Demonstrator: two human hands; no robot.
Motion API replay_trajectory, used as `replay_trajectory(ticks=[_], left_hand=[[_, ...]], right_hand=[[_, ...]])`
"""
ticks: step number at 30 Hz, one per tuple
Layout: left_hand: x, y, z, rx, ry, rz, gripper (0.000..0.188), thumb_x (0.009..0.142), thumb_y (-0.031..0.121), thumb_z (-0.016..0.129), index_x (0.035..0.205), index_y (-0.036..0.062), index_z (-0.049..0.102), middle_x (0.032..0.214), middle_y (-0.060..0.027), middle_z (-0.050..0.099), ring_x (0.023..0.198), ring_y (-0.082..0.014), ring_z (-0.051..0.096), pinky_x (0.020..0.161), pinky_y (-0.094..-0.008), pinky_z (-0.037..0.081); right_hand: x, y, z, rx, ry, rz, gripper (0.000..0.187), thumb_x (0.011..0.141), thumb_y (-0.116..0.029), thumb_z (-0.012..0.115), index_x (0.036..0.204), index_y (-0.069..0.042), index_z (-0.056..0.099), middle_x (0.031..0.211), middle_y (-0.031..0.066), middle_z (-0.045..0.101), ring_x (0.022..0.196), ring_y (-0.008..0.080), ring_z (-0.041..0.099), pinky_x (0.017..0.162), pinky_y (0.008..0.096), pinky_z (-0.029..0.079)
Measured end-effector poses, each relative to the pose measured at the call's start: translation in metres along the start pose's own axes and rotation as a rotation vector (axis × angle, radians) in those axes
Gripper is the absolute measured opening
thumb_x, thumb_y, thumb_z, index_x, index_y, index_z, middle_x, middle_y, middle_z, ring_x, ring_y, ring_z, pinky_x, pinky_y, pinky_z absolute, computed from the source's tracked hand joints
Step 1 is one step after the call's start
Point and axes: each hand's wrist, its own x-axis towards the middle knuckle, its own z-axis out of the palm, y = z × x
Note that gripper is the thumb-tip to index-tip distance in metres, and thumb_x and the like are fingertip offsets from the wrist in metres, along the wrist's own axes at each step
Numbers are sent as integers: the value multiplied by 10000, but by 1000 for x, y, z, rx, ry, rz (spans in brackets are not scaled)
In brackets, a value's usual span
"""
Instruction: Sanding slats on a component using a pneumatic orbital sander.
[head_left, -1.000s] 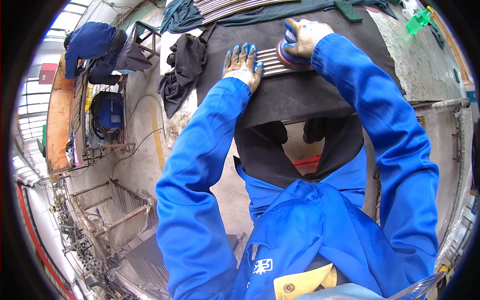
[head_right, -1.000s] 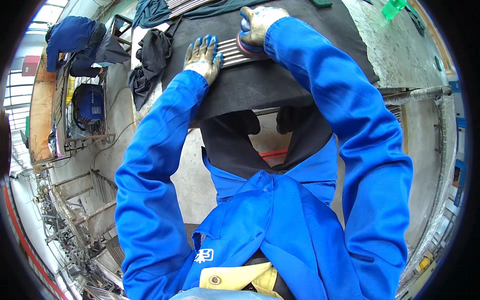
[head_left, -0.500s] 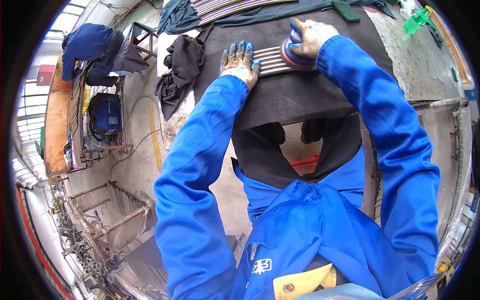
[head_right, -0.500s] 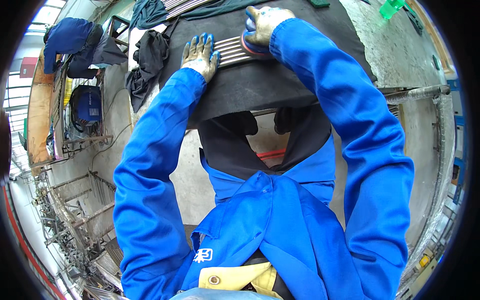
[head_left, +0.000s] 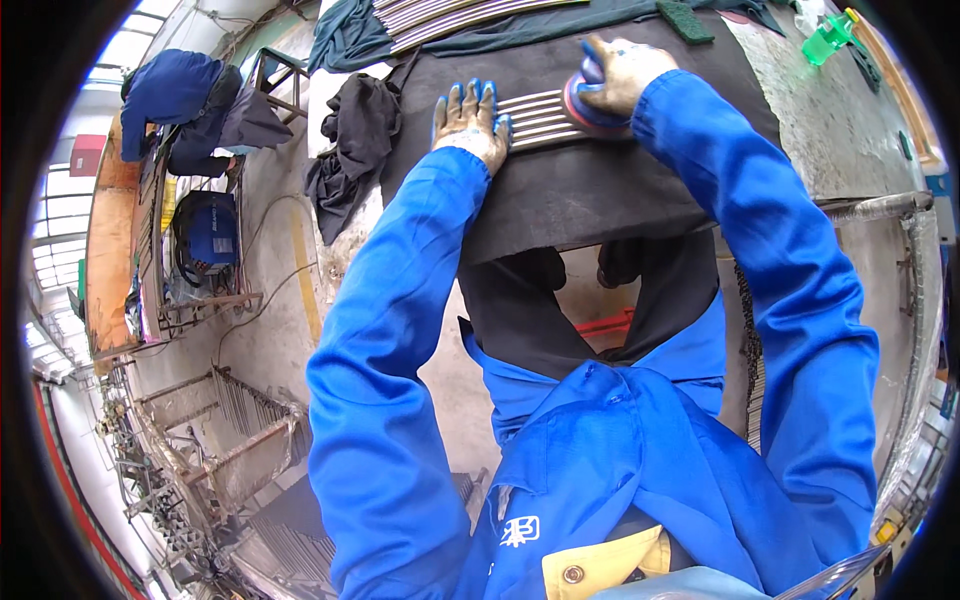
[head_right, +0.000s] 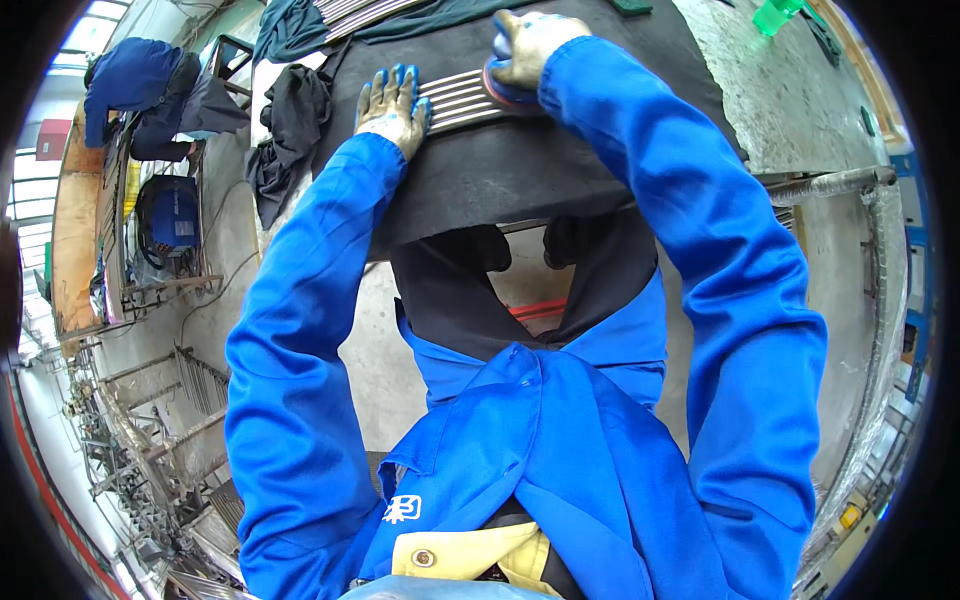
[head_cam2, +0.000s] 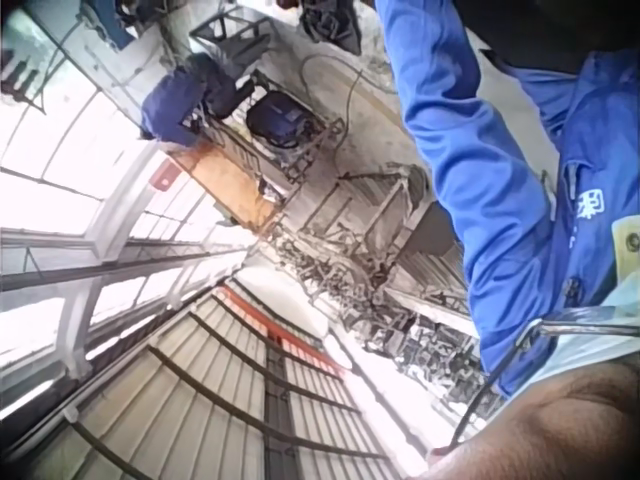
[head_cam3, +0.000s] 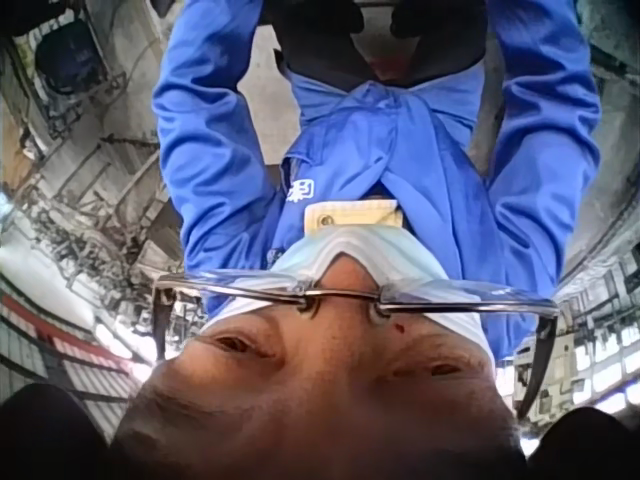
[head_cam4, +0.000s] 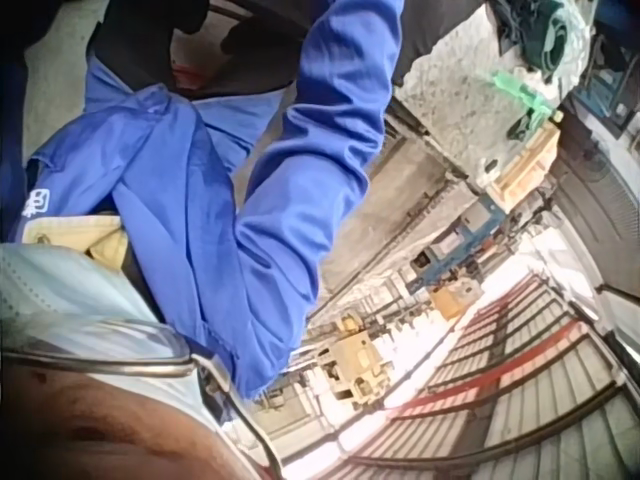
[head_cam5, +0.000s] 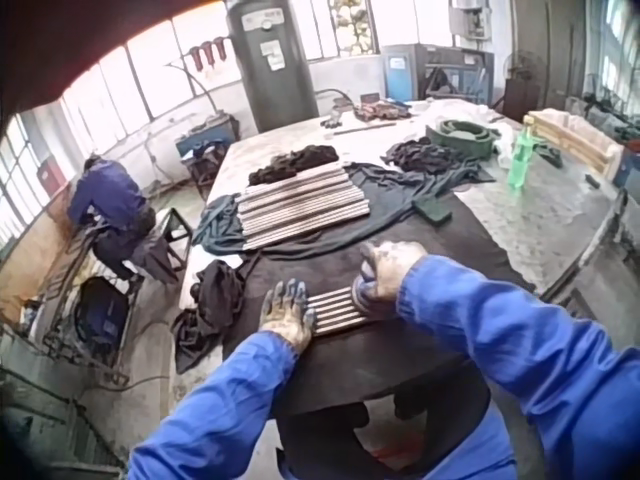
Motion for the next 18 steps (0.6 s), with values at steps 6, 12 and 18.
replay_trajectory(ticks=[6, 12, 18], left_hand=[[4, 2, -3, 16, -20, -20, 643, 968, 461, 282, 1510, 117, 238, 1566, -123, 228, 1460, -330, 138, 1184, -451, 45], [6, -2, 0, -4, 11, -26, 634, 968, 452, 284, 1504, 115, 256, 1561, -124, 240, 1460, -327, 138, 1186, -448, 46], [13, -2, -1, 32, -1, -26, 627, 968, 447, 284, 1499, 114, 269, 1555, -126, 255, 1459, -325, 147, 1187, -449, 48]], right_hand=[[1, 5, -4, -3, -38, 6, 713, 843, -547, 613, 1432, -206, 400, 1256, 106, 612, 1094, 265, 634, 904, 395, 541], [1, 28, -22, 96, -153, 121, 728, 842, -525, 613, 1448, -203, 370, 1260, 129, 587, 1121, 277, 607, 955, 387, 501], [7, 18, 1, -8, -32, 75, 739, 839, -520, 617, 1453, -200, 357, 1269, 135, 577, 1137, 279, 597, 967, 393, 492]])
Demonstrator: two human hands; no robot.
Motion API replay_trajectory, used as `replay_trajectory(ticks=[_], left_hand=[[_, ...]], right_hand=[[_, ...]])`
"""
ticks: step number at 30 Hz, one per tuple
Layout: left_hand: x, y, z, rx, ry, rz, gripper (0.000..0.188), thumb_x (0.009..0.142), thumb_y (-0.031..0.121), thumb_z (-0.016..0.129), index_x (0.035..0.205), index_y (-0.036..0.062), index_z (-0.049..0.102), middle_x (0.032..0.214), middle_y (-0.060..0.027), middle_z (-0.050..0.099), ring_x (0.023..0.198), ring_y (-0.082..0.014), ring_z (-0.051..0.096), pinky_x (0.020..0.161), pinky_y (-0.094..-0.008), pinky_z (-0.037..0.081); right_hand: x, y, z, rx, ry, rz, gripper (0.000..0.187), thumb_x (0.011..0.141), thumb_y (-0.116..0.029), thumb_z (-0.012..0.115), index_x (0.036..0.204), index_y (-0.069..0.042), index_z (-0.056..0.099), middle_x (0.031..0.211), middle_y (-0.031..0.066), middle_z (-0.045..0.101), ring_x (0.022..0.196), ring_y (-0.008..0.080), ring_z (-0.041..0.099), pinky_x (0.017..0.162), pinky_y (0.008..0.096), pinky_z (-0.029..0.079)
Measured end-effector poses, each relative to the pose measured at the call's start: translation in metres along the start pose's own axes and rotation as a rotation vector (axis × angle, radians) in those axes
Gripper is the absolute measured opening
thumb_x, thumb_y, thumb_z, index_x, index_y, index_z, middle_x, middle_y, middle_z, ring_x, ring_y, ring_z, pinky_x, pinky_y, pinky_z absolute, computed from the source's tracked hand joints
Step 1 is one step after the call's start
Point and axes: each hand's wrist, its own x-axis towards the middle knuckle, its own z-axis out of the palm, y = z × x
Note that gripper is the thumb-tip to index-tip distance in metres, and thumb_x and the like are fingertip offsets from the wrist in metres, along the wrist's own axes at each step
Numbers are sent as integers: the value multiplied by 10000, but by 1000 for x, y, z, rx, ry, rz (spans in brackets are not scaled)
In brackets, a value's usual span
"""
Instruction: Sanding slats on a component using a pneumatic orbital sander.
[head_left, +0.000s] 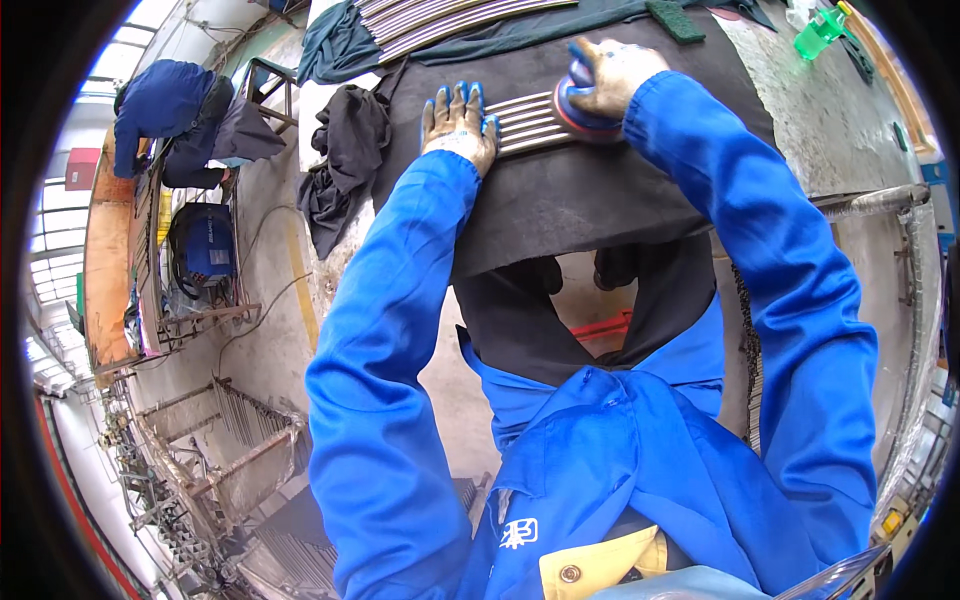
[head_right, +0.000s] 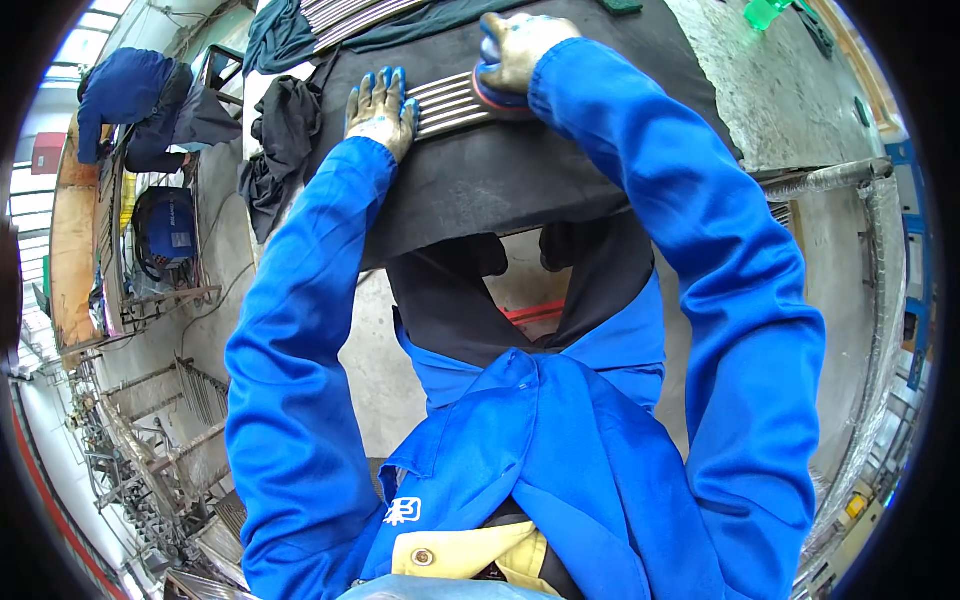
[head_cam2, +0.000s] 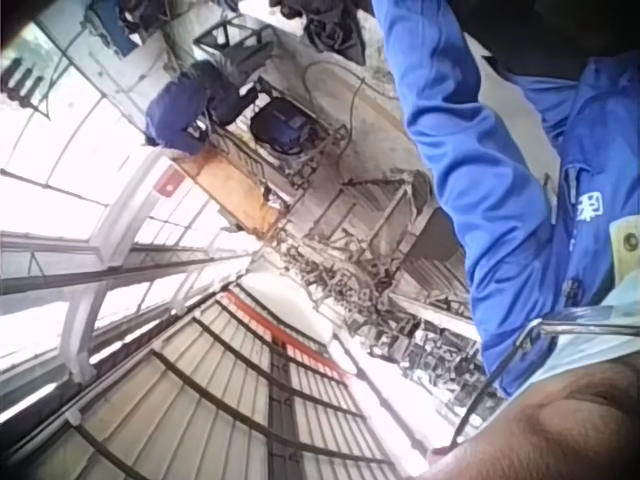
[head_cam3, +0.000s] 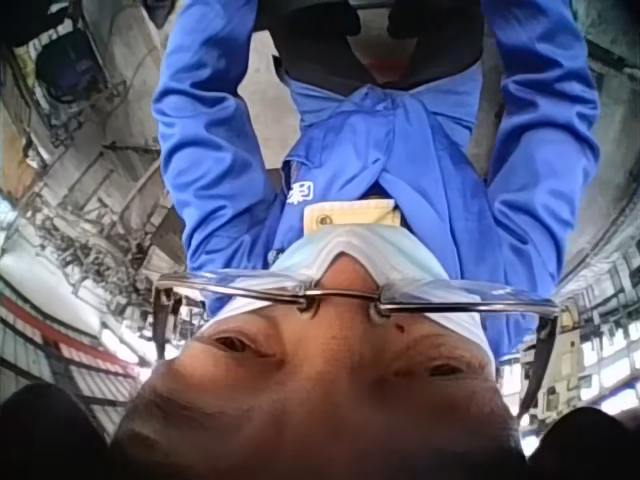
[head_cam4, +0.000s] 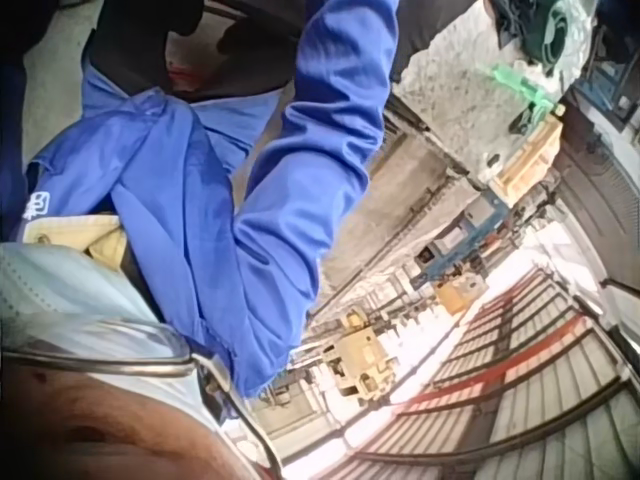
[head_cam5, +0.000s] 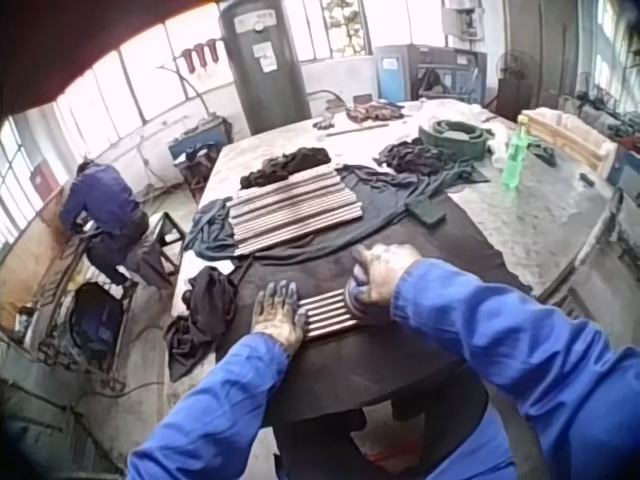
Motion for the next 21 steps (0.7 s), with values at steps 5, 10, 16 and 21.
replay_trajectory(ticks=[5, 10, 16, 21], left_hand=[[2, -1, 4, -10, 38, 0, 623, 970, 445, 282, 1496, 113, 277, 1550, -127, 267, 1457, -323, 155, 1187, -447, 50], [6, -3, 7, -25, 51, 1, 620, 971, 446, 281, 1493, 111, 285, 1547, -127, 275, 1456, -322, 159, 1187, -445, 50], [11, -4, 6, -37, 52, 7, 620, 971, 448, 280, 1491, 111, 289, 1546, -126, 277, 1456, -318, 162, 1188, -442, 50], [13, -7, 6, -8, 36, -9, 618, 973, 446, 282, 1491, 110, 287, 1549, -125, 271, 1455, -315, 167, 1190, -441, 53]], right_hand=[[11, -9, -1, 50, -23, -52, 743, 845, -526, 610, 1457, -196, 347, 1284, 138, 568, 1141, 279, 595, 966, 400, 493], [13, -9, 2, 49, -38, -44, 741, 844, -526, 608, 1454, -194, 351, 1283, 139, 568, 1136, 282, 597, 964, 398, 492], [14, -1, 1, 43, -52, -24, 739, 842, -527, 606, 1450, -191, 356, 1281, 140, 569, 1129, 286, 600, 961, 394, 491], [13, 4, -2, 53, -52, -11, 736, 840, -527, 605, 1446, -188, 360, 1279, 141, 569, 1122, 289, 603, 959, 391, 490]])
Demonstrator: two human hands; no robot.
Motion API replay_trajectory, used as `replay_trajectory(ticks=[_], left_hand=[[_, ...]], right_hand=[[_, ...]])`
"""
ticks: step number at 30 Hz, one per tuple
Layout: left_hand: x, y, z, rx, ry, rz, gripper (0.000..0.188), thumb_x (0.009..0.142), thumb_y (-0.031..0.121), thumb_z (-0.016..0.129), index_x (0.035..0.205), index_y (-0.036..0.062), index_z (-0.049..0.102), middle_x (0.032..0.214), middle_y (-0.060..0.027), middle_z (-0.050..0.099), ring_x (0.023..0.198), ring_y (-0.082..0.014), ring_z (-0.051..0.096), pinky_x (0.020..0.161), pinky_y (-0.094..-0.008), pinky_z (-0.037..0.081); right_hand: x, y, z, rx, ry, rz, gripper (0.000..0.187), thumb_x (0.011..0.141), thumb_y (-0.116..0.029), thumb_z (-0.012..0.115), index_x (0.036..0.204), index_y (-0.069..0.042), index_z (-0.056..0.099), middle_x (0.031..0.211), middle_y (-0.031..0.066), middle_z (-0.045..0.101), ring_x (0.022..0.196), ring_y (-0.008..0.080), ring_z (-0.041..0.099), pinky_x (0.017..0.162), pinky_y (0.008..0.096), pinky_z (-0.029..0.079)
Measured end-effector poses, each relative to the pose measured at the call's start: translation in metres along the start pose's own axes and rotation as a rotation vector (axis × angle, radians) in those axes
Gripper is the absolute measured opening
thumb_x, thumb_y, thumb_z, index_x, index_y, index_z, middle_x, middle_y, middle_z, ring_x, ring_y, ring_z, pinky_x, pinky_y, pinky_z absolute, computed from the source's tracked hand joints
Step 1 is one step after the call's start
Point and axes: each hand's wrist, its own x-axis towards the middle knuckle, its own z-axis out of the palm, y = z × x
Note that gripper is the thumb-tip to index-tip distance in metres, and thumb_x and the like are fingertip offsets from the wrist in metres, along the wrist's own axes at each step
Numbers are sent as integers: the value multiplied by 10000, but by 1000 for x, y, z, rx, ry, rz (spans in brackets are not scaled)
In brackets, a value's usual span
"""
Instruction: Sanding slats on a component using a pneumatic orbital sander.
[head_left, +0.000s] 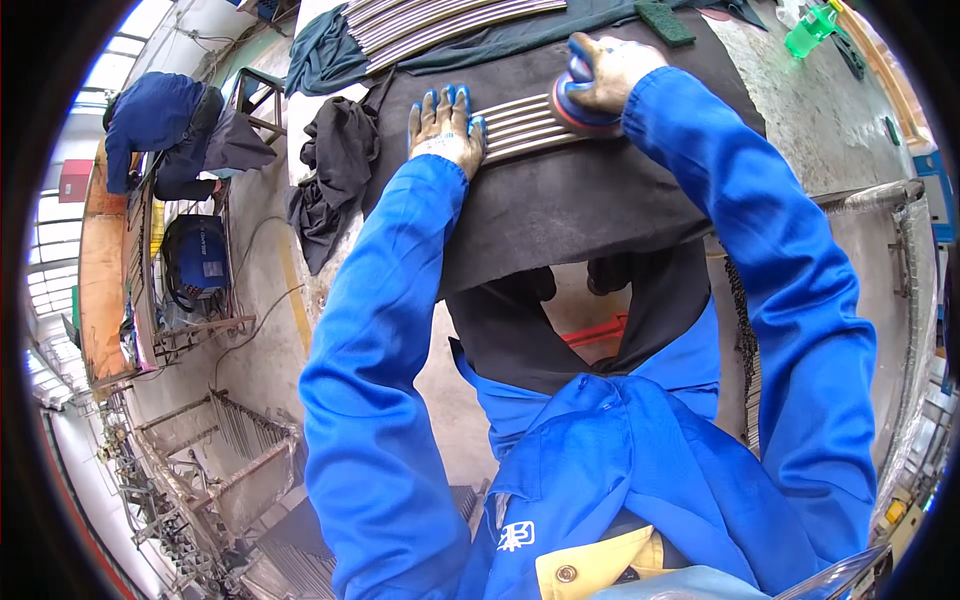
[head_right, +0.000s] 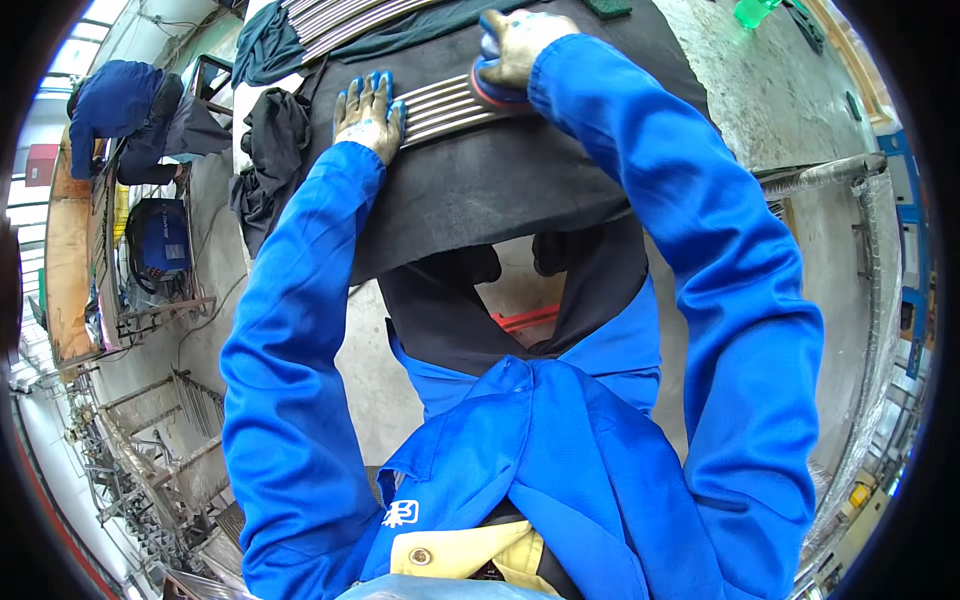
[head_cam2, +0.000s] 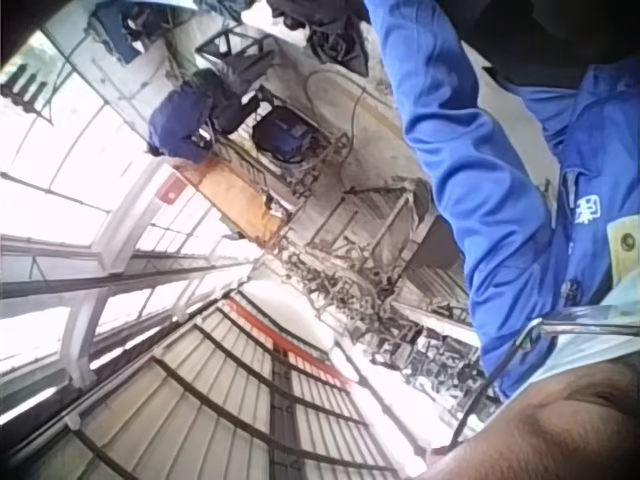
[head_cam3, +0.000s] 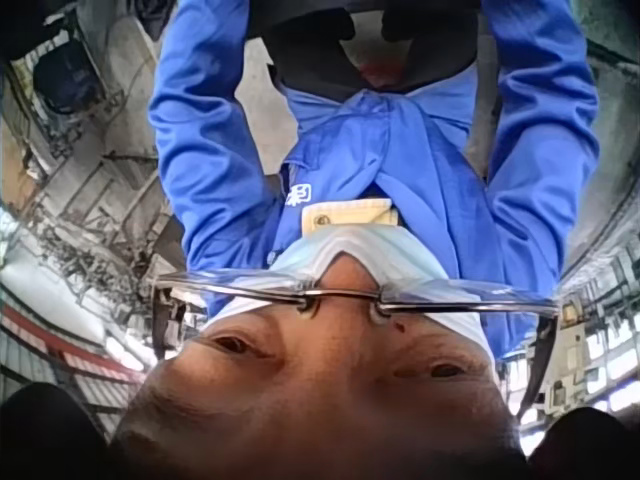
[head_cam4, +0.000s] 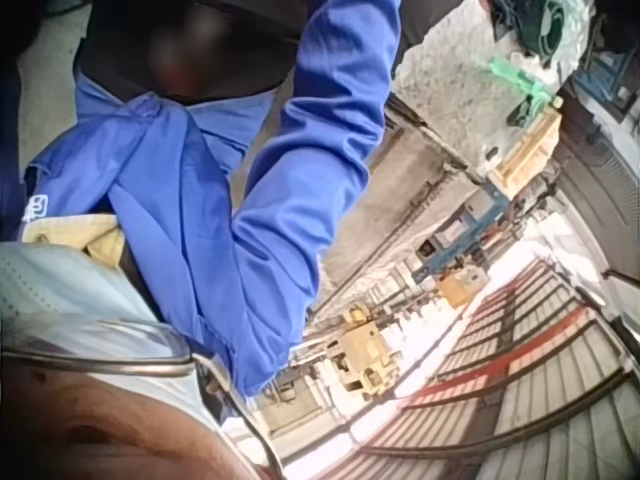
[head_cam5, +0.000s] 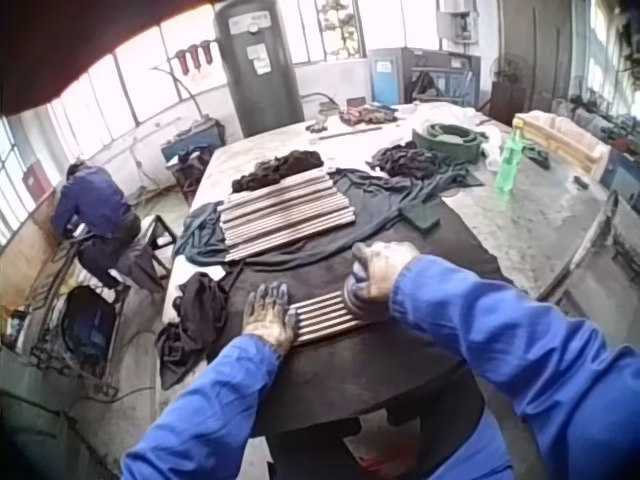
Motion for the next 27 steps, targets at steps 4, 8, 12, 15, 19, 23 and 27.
replay_trajectory(ticks=[4, 8, 12, 15, 19, 23, 27], left_hand=[[-9, 4, -2, -54, -7, 10, 619, 974, 446, 282, 1491, 104, 286, 1552, -122, 264, 1453, -316, 173, 1190, -439, 57], [-34, 9, -3, -58, 27, 56, 625, 974, 448, 286, 1492, 99, 280, 1554, -124, 259, 1452, -320, 174, 1189, -440, 59], [-35, 8, -4, -53, 32, 75, 629, 974, 450, 287, 1492, 94, 278, 1552, -128, 261, 1452, -322, 174, 1189, -442, 59], [-29, 7, -8, -44, 32, 79, 631, 974, 452, 287, 1491, 90, 277, 1550, -131, 265, 1452, -322, 174, 1189, -443, 60], [-11, 6, -6, -57, -13, 8, 628, 973, 442, 307, 1487, 81, 284, 1546, -140, 272, 1445, -330, 195, 1188, -447, 75], [-47, 14, 4, -77, 138, 146, 628, 969, 431, 325, 1484, 74, 287, 1541, -148, 281, 1436, -341, 218, 1185, -452, 91], [-28, 9, 0, -86, 128, 147, 633, 965, 424, 342, 1483, 64, 283, 1536, -159, 287, 1427, -352, 238, 1182, -460, 104]], right_hand=[[-3, -3, -1, 14, -1, -1, 735, 839, -527, 604, 1443, -186, 363, 1277, 142, 570, 1117, 292, 605, 958, 389, 489], [-22, 6, 8, -34, 63, -55, 718, 834, -540, 618, 1425, -192, 406, 1253, 126, 605, 1080, 273, 636, 920, 393, 525], [-18, 8, 7, -45, 82, -63, 707, 833, -538, 622, 1416, -192, 423, 1234, 123, 623, 1055, 271, 651, 905, 397, 538], [-10, 9, 1, -40, 86, -53, 701, 834, -533, 621, 1413, -191, 425, 1223, 124, 629, 1043, 274, 656, 903, 400, 538], [4, 4, -2, 18, 54, -23, 689, 842, -521, 612, 1413, -186, 418, 1230, 127, 622, 1042, 282, 655, 896, 406, 536], [-25, 13, 9, -37, 77, -61, 694, 837, -514, 621, 1414, -190, 412, 1231, 123, 622, 1042, 280, 655, 893, 412, 534], [-7, 12, 0, -8, 51, -53, 703, 830, -511, 631, 1417, -195, 407, 1233, 127, 619, 1043, 284, 654, 889, 414, 534]])
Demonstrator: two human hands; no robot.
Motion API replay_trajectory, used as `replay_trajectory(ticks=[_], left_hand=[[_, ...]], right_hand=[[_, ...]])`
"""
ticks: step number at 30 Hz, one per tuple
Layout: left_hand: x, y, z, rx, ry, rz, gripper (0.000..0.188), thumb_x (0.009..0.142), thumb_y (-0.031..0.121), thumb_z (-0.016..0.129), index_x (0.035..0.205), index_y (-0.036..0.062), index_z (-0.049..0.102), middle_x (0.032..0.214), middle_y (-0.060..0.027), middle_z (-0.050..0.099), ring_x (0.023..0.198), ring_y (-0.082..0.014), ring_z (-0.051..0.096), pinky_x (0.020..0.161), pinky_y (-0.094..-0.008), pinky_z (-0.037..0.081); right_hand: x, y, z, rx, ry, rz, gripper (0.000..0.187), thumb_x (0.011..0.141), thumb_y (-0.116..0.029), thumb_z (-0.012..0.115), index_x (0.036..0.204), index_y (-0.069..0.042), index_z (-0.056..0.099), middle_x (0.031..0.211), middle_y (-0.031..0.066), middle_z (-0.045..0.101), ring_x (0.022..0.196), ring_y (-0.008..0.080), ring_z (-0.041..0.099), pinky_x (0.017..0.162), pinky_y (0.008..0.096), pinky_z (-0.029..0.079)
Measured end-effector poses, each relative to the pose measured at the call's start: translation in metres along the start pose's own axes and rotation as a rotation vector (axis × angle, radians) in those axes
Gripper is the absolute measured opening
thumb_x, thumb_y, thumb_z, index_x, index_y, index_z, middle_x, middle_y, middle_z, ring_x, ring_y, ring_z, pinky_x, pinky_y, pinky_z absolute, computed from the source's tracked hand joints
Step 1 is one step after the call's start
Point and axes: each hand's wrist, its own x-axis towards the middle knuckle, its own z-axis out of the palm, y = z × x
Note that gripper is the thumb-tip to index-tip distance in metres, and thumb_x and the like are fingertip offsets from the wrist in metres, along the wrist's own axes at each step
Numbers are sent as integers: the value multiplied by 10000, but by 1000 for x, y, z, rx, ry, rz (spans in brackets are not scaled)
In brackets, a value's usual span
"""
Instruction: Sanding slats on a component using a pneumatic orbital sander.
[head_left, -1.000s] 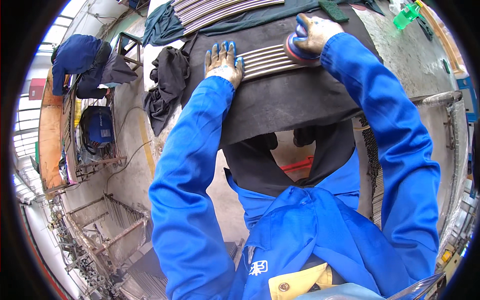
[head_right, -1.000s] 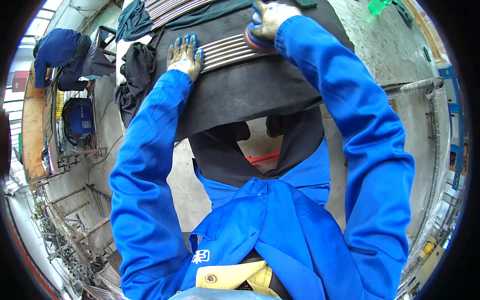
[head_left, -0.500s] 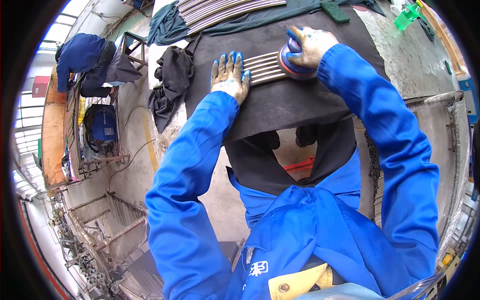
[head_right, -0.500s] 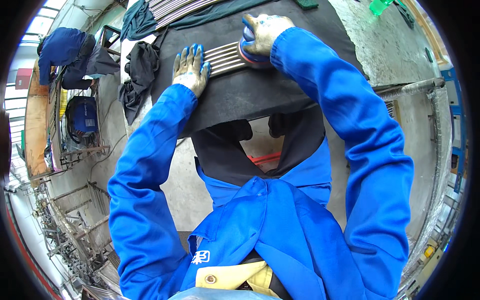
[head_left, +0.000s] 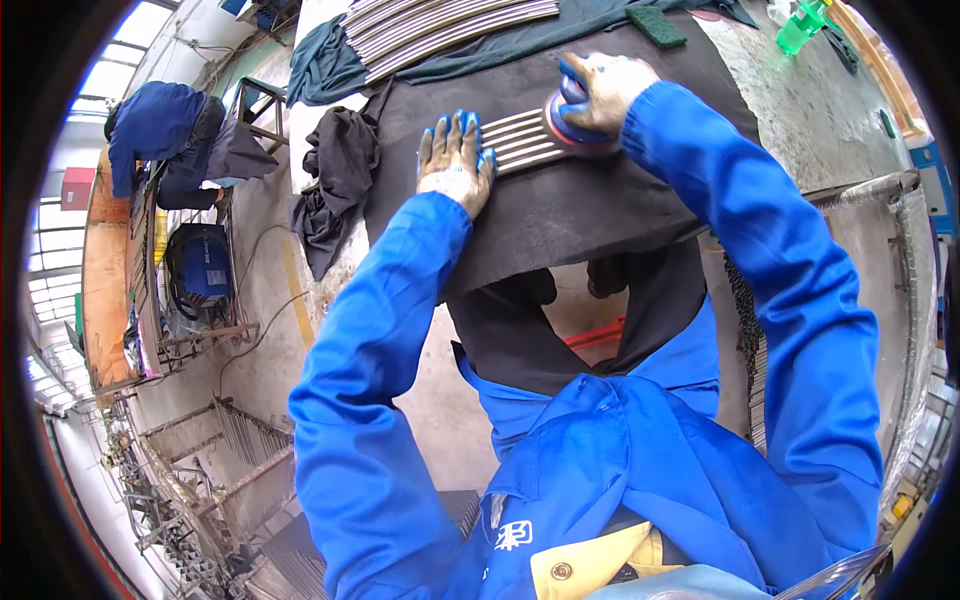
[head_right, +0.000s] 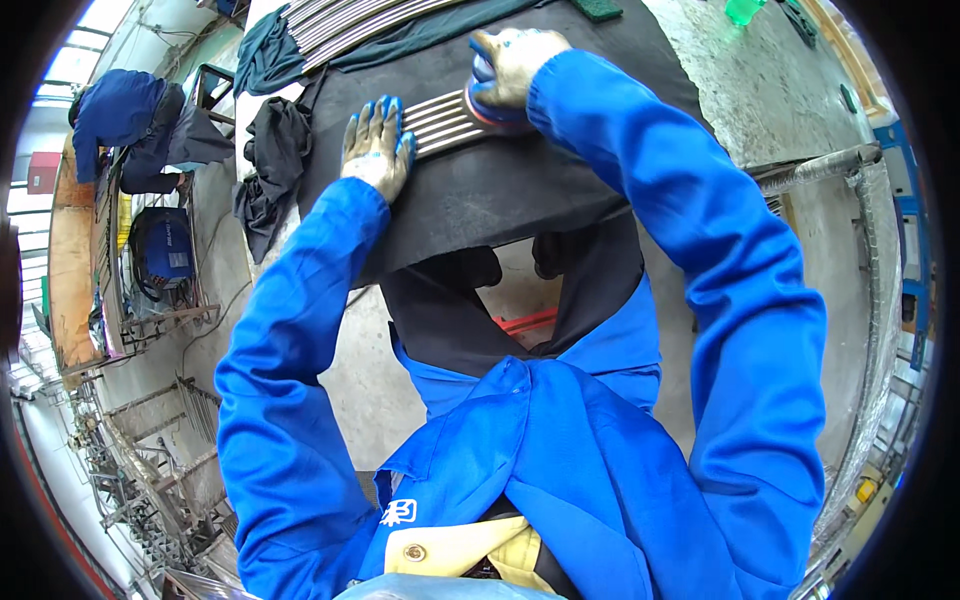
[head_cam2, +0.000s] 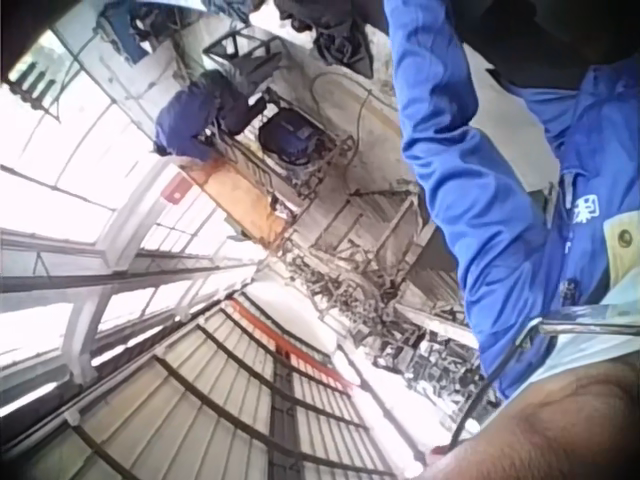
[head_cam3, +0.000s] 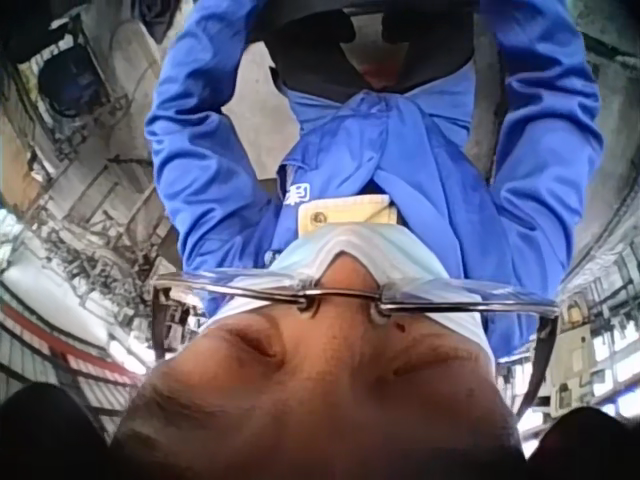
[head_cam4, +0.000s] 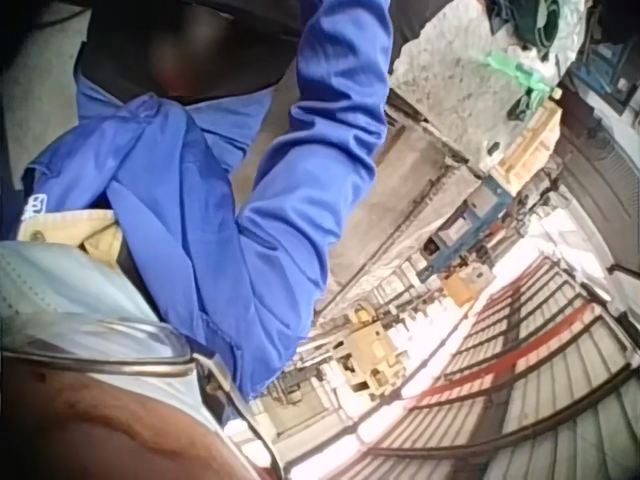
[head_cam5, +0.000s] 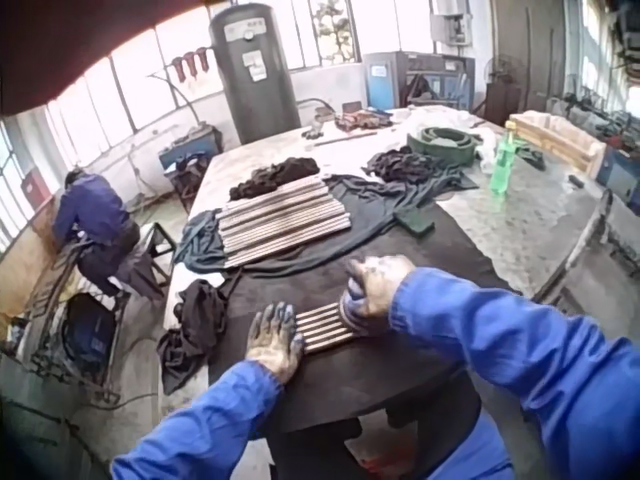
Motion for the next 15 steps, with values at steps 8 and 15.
replay_trajectory(ticks=[8, 15], left_hand=[[-7, 6, 5, 4, 28, 28, 645, 961, 424, 350, 1483, 53, 272, 1528, -173, 296, 1422, -358, 250, 1179, -465, 115], [7, 5, 2, -10, -16, 17, 645, 962, 426, 346, 1482, 51, 274, 1529, -172, 294, 1424, -358, 244, 1181, -460, 115]], right_hand=[[-8, 5, 6, 2, -8, -58, 725, 795, -468, 660, 1406, -171, 408, 1246, 146, 591, 1078, 306, 619, 912, 393, 514], [8, 19, 10, -1, 38, -52, 722, 820, -497, 660, 1424, -196, 401, 1225, 149, 615, 1040, 290, 651, 877, 391, 546]])
